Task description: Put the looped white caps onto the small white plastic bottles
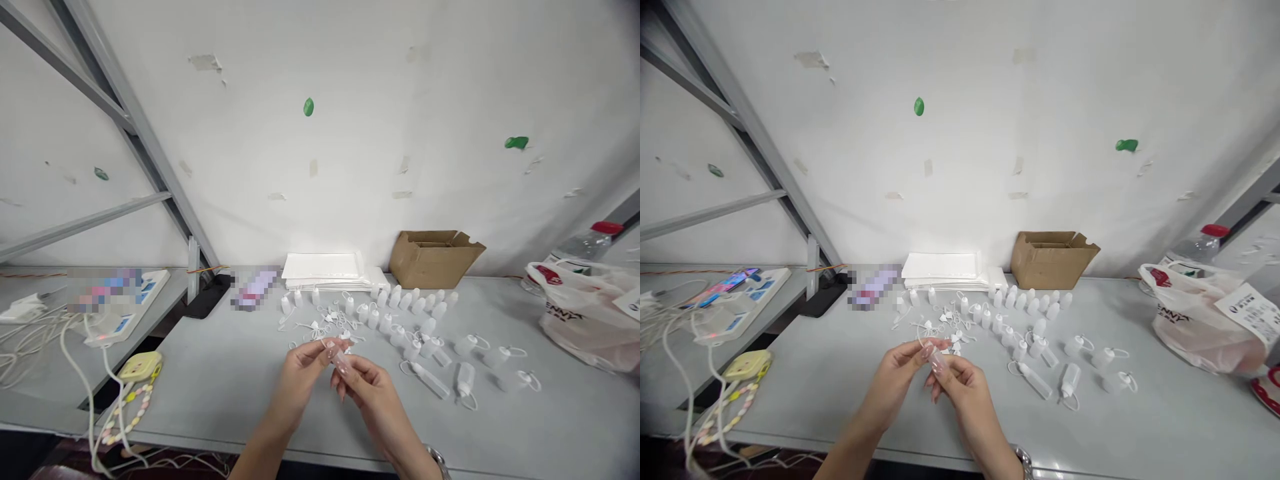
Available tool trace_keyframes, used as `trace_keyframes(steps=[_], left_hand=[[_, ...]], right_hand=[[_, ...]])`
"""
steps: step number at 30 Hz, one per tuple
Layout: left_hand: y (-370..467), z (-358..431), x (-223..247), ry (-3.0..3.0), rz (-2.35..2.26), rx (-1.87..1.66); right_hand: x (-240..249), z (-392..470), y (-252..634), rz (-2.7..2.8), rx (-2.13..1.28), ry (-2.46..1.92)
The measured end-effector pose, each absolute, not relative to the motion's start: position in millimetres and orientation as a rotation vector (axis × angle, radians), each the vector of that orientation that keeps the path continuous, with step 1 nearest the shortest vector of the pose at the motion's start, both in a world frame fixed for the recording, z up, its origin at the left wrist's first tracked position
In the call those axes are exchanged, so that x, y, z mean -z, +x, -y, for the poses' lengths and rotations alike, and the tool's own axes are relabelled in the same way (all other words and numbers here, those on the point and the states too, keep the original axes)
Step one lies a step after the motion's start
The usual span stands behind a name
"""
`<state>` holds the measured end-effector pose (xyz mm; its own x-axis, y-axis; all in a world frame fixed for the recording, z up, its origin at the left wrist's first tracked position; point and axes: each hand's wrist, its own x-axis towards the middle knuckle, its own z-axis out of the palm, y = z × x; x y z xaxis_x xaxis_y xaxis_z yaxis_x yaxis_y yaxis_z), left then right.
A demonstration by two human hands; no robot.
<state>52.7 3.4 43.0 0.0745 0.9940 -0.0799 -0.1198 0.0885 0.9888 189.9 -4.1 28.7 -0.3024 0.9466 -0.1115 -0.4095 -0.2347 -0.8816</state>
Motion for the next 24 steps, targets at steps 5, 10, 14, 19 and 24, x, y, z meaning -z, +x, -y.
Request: trace_keyframes(steps=[5,10,14,19,24], left_hand=[[34.1,-28.3,-18.0,1.434,-1.569,-1.152],[41.8,-34.4,-1.3,1.618,-1.681,-1.082],[60.9,-35.0,1.1,1.692,-1.688,-1.083],[72.1,-47.2,5.0,1.644,-1.676,-1.123],[67.8,-50.8,-1.3,1.427,-1.616,-1.241]], right_hand=[[-23.7,-5.3,215.4,0.835,-1.515,-0.965],[-23.4,-9.2,230.4,0.827,-1.408,-1.014],[-23.1,-7.8,230.1,0.879,-1.358,-1.049],[-17.2,-6.5,227.0,0.935,-1.378,-1.043],[-17.5,-3.7,223.8,0.932,-1.452,-1.003]])
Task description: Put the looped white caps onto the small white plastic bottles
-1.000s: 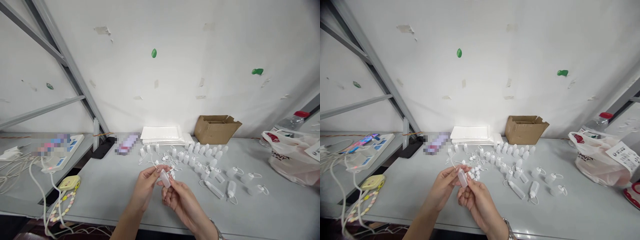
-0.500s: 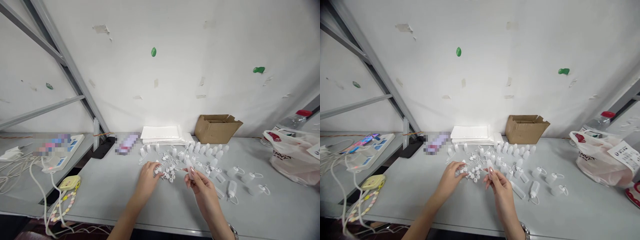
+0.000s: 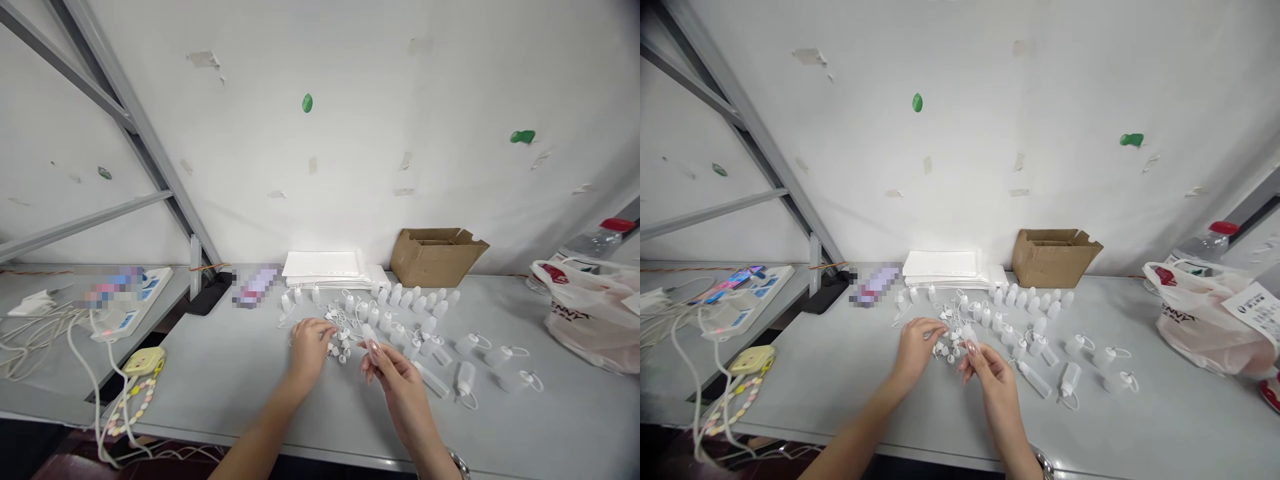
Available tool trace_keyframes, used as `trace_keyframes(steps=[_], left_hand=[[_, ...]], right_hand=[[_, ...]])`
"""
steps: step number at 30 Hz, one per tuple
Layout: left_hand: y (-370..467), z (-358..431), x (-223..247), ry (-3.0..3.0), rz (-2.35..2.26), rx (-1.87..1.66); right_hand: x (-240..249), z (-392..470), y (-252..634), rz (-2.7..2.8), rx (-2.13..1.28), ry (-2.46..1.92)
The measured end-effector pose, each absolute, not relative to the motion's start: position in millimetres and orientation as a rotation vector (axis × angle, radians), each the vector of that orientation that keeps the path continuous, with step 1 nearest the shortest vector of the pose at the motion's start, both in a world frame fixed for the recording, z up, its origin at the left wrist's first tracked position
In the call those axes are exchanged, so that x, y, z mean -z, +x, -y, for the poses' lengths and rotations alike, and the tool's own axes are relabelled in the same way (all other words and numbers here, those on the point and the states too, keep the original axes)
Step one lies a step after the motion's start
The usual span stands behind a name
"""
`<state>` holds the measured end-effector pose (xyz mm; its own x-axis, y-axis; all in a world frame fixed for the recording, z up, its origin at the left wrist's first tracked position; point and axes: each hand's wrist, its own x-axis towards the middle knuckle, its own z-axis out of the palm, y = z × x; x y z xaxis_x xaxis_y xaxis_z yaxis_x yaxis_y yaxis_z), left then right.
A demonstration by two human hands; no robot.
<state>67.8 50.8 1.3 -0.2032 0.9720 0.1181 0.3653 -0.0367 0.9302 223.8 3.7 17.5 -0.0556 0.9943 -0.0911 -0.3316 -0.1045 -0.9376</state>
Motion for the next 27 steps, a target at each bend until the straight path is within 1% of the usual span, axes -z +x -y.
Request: trace_keyframes(steps=[2,5,8,10,12,22,27], left_hand=[[65.1,-47.3,-9.3,1.308,-1.546,-1.288],[64.0,-38.3,-23.2,1.172,-1.361,-1.305],[66.3,-27.5,-36.0,0.856,-0.997,-1.279],[67.9,-20.9,-43.2,0.674,-0.843,-1.232],[68.6,-15.7,-48.9,0.633,-0.814,-1.208],[61.9,-11.3,-51.1,0.677,-0.882,-1.185],[62.0,-10.6,-48.1,0.703,-0.914,-1.205]], right_hand=[[-21.4,-1.1,221.7,0.924,-1.570,-0.946],[-26.5,3.9,216.9,0.922,-1.854,-0.792],[-26.9,8.2,211.3,0.896,-2.002,-0.678],[-25.6,9.8,208.3,0.878,-2.012,-0.662],[-24.3,10.2,206.3,0.869,-2.007,-0.665],[-29.9,10.1,203.4,0.899,-1.985,-0.745],[-34.2,10.8,199.8,1.032,-1.825,-0.950]])
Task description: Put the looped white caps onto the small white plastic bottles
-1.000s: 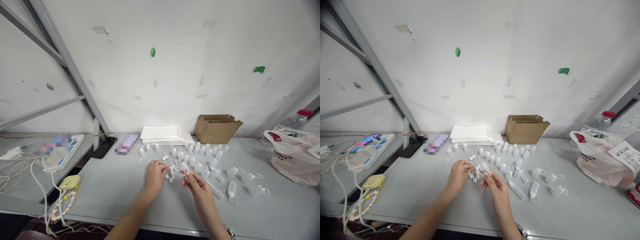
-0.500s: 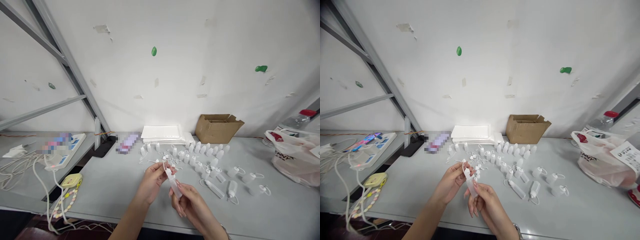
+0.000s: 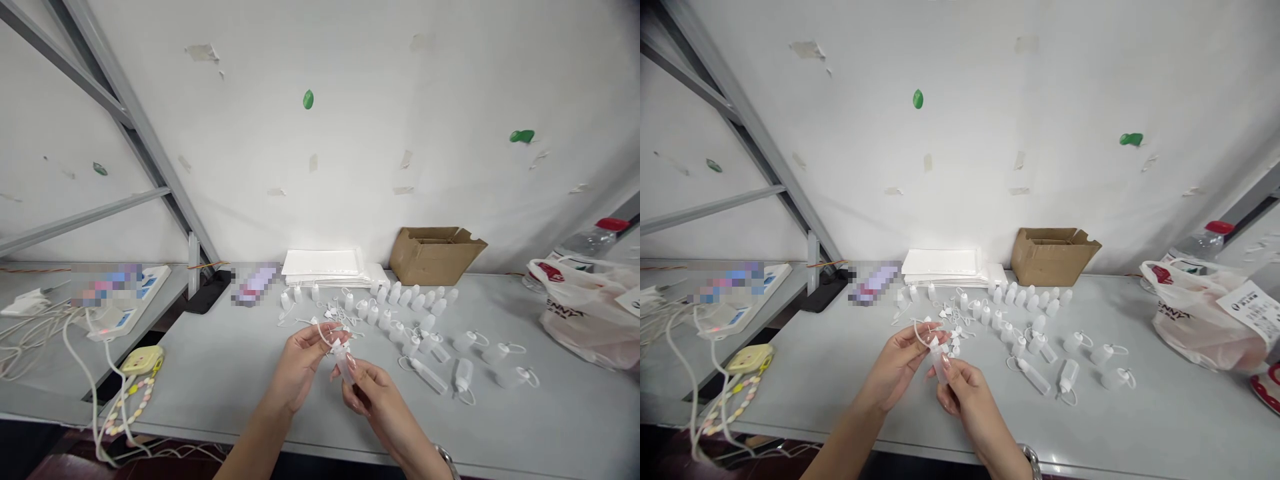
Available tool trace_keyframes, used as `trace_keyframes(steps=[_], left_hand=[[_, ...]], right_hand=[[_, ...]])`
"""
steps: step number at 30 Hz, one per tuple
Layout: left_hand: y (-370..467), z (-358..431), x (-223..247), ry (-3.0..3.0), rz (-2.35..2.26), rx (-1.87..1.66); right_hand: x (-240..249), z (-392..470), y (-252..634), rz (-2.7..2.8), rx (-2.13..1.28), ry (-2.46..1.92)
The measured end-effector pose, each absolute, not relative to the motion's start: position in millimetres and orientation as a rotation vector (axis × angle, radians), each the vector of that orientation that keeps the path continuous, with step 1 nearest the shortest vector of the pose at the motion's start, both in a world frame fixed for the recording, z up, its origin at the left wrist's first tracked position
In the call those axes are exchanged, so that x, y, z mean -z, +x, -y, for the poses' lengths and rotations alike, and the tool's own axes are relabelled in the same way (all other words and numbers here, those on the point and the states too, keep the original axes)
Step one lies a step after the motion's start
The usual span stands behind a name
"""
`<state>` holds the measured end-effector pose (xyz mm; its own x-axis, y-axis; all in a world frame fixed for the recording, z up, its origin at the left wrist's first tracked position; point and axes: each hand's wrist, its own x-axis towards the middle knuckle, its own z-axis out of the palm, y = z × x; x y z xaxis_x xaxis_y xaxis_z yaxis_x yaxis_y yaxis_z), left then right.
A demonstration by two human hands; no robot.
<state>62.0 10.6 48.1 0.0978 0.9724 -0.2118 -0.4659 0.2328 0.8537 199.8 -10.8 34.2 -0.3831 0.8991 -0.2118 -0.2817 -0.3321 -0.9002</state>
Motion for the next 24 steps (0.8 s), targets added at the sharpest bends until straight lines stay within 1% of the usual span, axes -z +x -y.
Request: trace_keyframes(steps=[5,14,16,19,20,22,24], left_hand=[[60.1,-9.4,-48.0,0.746,-0.959,-1.313],[50.0,-6.6,-52.5,0.884,-1.051,-1.289],[51.7,-5.8,-53.3,0.857,-1.013,-1.301],[54.5,-5.2,-51.4,0.780,-0.912,-1.331],[55.2,-5.2,-49.8,0.749,-0.899,-1.355],[56.0,-5.3,-45.9,0.683,-0.924,-1.416],[56.3,-5.5,-42.4,0.651,-0.976,-1.451]], right_hand=[[-32.7,8.6,195.8,1.223,-1.614,-1.036],[-46.6,3.3,202.6,1.240,-1.737,-1.007],[-49.4,3.1,204.1,1.162,-1.855,-0.923],[-48.1,2.2,204.0,0.973,-2.190,-0.683],[-46.6,1.9,203.2,0.935,-2.235,-0.654],[-43.3,1.5,200.7,0.937,-2.123,-0.746],[-41.1,1.8,198.0,0.983,-1.881,-0.902]])
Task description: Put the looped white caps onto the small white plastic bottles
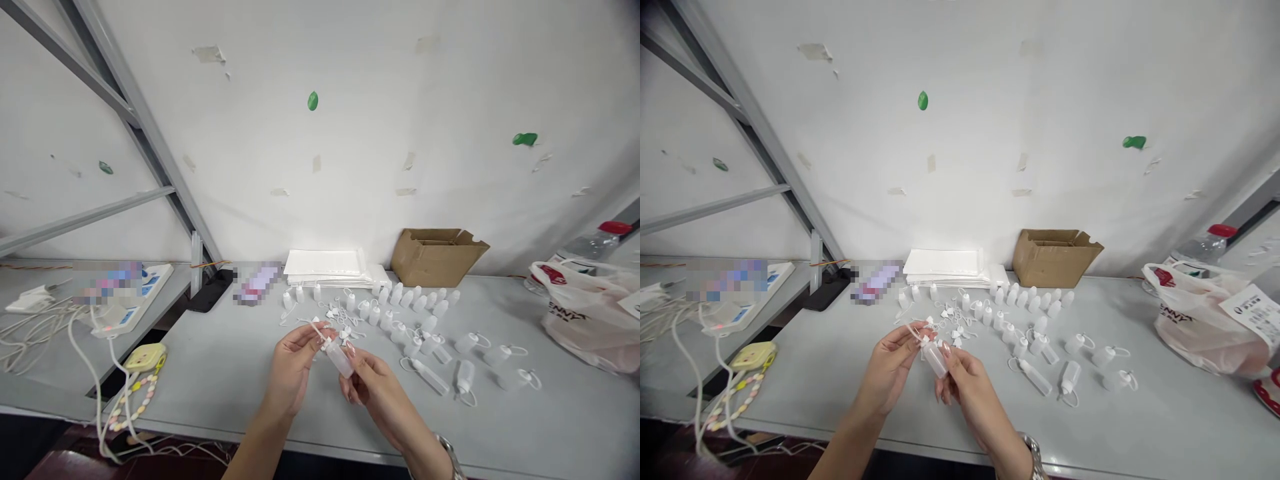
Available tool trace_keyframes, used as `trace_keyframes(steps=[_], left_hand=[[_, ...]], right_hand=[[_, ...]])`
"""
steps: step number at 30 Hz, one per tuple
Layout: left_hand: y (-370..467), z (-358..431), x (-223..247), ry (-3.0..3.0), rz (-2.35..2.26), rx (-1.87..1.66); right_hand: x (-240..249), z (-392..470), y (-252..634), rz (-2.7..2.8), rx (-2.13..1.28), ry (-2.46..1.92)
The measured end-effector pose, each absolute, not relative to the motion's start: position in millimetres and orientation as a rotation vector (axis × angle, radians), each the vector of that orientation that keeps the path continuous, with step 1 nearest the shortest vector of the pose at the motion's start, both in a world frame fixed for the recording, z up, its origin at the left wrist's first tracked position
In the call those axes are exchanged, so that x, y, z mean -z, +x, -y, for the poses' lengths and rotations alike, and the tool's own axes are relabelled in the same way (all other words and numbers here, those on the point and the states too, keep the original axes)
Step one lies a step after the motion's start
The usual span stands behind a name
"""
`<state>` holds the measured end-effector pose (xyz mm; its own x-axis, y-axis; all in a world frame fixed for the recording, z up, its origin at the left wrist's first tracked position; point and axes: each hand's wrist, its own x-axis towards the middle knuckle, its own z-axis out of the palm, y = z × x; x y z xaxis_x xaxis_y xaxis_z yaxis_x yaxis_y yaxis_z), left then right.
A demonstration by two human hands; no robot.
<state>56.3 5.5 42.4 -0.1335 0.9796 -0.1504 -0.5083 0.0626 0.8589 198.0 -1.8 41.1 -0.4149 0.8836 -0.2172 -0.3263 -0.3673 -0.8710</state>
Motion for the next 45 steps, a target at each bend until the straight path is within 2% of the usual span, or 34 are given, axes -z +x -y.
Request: trace_keyframes(steps=[3,5,9,11,18,20,23,25,31,33,35,41,43,45], left_hand=[[56.9,-4.9,-40.2,0.690,-1.052,-1.459],[57.4,-3.9,-40.6,0.731,-1.084,-1.467],[56.9,-1.8,-42.2,0.789,-1.054,-1.480],[55.4,-1.5,-42.6,0.796,-1.065,-1.491],[43.7,-3.8,-48.0,0.829,-1.179,-1.436],[39.0,-5.1,-50.5,0.883,-1.172,-1.381],[33.4,-7.2,-52.7,0.954,-1.105,-1.292],[32.0,-8.6,-52.9,0.966,-1.091,-1.257],[36.2,-9.8,-52.2,0.913,-1.168,-1.318],[37.7,-9.0,-51.6,0.884,-1.123,-1.323],[38.2,-8.4,-50.6,0.866,-1.059,-1.333],[35.8,-9.3,-49.2,0.933,-0.999,-1.332],[35.8,-9.4,-49.5,0.927,-1.046,-1.320],[36.7,-9.5,-49.4,0.908,-1.102,-1.331]], right_hand=[[-41.3,3.3,195.6,1.027,-1.639,-1.025],[-42.5,4.3,195.0,1.016,-1.635,-1.015],[-43.1,4.2,193.2,0.869,-2.006,-0.854],[-41.9,3.6,190.7,0.891,-2.086,-0.844],[-36.5,3.0,185.5,1.115,-1.510,-1.040],[-38.1,3.5,187.6,1.132,-1.618,-1.006],[-40.7,3.9,190.5,1.093,-1.967,-0.871],[-39.4,4.1,190.3,1.089,-2.027,-0.869],[-23.9,8.7,185.4,1.309,-1.378,-1.113],[-23.1,10.9,185.7,1.313,-1.295,-1.138],[-26.4,11.6,187.0,1.281,-1.388,-1.103],[-37.8,6.3,190.7,1.070,-1.998,-0.869],[-35.7,4.5,190.5,1.138,-1.957,-0.907],[-31.9,3.7,189.6,1.239,-1.755,-0.989]])
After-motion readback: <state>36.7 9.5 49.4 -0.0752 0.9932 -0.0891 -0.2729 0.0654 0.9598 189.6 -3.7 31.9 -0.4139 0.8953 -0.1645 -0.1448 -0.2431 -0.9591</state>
